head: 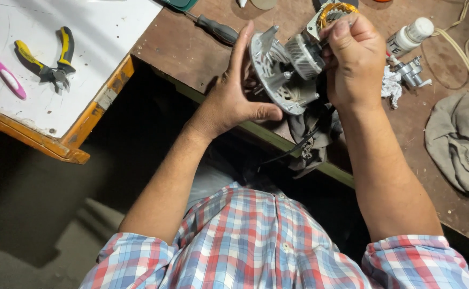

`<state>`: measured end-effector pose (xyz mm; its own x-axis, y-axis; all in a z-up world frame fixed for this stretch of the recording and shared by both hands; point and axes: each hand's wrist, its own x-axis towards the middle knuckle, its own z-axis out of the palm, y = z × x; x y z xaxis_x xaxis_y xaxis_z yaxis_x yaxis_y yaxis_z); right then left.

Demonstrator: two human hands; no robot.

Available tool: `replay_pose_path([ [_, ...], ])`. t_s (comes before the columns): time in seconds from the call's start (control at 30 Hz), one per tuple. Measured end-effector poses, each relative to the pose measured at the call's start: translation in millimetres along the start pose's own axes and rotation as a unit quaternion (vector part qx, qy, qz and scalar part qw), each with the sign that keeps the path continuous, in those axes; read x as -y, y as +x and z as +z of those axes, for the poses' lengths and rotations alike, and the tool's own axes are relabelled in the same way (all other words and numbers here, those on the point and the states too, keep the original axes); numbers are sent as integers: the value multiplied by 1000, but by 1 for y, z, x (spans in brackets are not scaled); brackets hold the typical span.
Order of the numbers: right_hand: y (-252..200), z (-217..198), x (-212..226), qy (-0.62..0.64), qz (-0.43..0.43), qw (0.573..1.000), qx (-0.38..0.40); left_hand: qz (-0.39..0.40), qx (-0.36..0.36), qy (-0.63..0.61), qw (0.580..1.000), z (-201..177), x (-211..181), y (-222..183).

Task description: The person disassembles a small motor or alternator, separates the housing from the stator and rotor, cleans the rotor with a brush and cloth, applies lubricant to the housing bearing, and reassembles the rotor into the housing.

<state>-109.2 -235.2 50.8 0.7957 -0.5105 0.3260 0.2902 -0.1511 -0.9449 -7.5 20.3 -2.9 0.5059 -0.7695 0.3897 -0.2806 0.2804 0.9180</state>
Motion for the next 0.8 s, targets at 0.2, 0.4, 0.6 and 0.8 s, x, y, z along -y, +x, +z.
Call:
replay_pose_path([
  [0.2,-17,6,14,68,-104,990,-62,98,33,-12,995,2,-12,12],
  [0.4,-55,-1,6,179,-65,976,-104,120,58,214,968,-16,-81,45],
  [0.6,-97,-26,-5,204,-10,969,-139,186,51,323,927,17,-91,55],
  [0.8,-122,-61,1,114,40,978,-169,132,-86,337,928,92,-85,35],
])
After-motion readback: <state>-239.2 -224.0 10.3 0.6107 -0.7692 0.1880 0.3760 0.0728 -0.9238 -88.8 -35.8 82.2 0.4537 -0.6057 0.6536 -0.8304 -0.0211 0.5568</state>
